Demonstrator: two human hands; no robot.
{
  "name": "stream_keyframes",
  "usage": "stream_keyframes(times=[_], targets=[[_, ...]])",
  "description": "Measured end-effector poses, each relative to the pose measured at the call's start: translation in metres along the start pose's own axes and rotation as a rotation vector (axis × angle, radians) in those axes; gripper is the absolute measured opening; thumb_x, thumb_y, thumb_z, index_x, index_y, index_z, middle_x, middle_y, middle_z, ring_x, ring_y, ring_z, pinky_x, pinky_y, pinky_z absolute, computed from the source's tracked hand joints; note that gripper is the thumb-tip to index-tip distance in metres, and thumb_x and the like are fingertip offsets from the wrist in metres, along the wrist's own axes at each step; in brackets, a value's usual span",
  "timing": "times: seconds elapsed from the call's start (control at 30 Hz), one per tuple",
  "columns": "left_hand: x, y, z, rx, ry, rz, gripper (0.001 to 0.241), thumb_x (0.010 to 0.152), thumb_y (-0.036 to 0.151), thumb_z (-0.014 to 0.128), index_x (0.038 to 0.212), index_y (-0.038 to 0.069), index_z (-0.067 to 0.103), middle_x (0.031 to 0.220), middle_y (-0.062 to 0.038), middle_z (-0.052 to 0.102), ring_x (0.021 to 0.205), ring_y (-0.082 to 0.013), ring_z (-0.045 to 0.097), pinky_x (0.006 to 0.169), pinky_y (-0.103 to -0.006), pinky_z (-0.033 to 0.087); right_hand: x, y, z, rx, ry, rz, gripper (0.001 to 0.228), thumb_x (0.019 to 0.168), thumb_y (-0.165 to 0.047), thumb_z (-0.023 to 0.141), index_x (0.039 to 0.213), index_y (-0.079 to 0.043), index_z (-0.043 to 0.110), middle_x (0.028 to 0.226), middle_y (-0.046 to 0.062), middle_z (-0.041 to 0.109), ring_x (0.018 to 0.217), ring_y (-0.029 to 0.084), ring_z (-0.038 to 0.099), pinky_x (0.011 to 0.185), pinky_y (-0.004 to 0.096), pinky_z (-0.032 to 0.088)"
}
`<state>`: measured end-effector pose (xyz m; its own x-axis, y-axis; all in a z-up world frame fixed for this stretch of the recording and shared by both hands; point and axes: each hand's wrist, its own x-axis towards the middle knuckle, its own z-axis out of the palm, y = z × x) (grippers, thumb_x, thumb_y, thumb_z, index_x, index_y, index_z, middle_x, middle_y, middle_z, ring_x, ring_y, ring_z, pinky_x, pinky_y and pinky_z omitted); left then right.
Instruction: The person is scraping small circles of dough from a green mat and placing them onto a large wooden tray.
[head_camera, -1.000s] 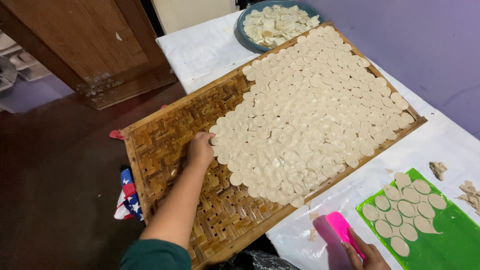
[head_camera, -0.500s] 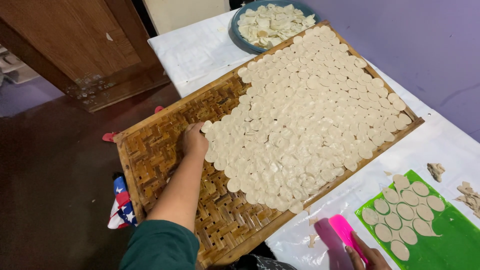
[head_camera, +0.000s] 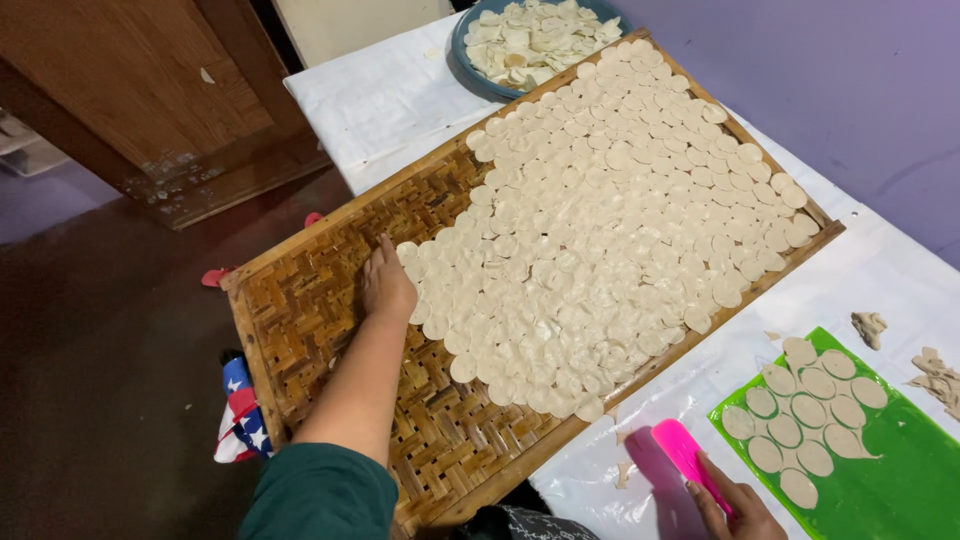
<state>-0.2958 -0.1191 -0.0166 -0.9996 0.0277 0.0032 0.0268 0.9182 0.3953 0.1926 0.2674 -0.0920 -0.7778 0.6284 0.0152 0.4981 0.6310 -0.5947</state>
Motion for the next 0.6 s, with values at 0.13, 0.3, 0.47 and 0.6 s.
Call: stream_keyframes(times=[0.13,0.3,0.47,0.6], targets=[[-0.032,0.036,-0.027,-0.157,-0.008,-0.046,0.09,0.087,-0.009,0.056,0.164,0.011,0.014,0.166,-0.014,0.02,0.151,-0.0341,0.023,0.122,-0.0449,0.025,-0.005,-0.015,-0.016,-0.094,-0.095,0.125,0.054,0.085,-0.037,0.082,0.137,-0.037,0.068,0.079,0.012,0.072,0.072,0.02,0.072,0.075,0.032,0.061],[-0.102,0.077,0.012,-0.289,0.019,0.215,0.069,0.1,0.001,0.05,0.163,0.01,0.023,0.172,-0.014,0.016,0.156,-0.0366,0.019,0.119,-0.046,0.029,-0.019,-0.064,-0.061,-0.112,0.074,0.216,0.047,0.086,-0.043,0.07,0.133,-0.035,0.069,0.109,0.015,0.072,0.1,0.035,0.07,0.085,0.044,0.055],[-0.191,0.121,0.021,-0.191,0.001,0.615,0.066,0.097,0.018,0.057,0.156,0.006,0.03,0.166,-0.018,0.019,0.155,-0.0377,0.015,0.124,-0.0516,0.014,-0.02,-0.047,-0.092,-0.159,0.147,0.396,0.047,0.089,-0.045,0.066,0.136,-0.037,0.067,0.114,0.013,0.072,0.104,0.035,0.07,0.088,0.044,0.056],[-0.247,0.134,0.035,-0.104,-0.171,0.754,0.067,0.1,0.032,0.055,0.156,0.006,0.03,0.168,-0.019,0.017,0.155,-0.0364,0.011,0.123,-0.0545,0.006,-0.014,-0.023,-0.117,-0.256,0.226,0.551,0.046,0.094,-0.052,0.063,0.137,-0.035,0.068,0.122,0.015,0.07,0.109,0.038,0.069,0.089,0.048,0.056]])
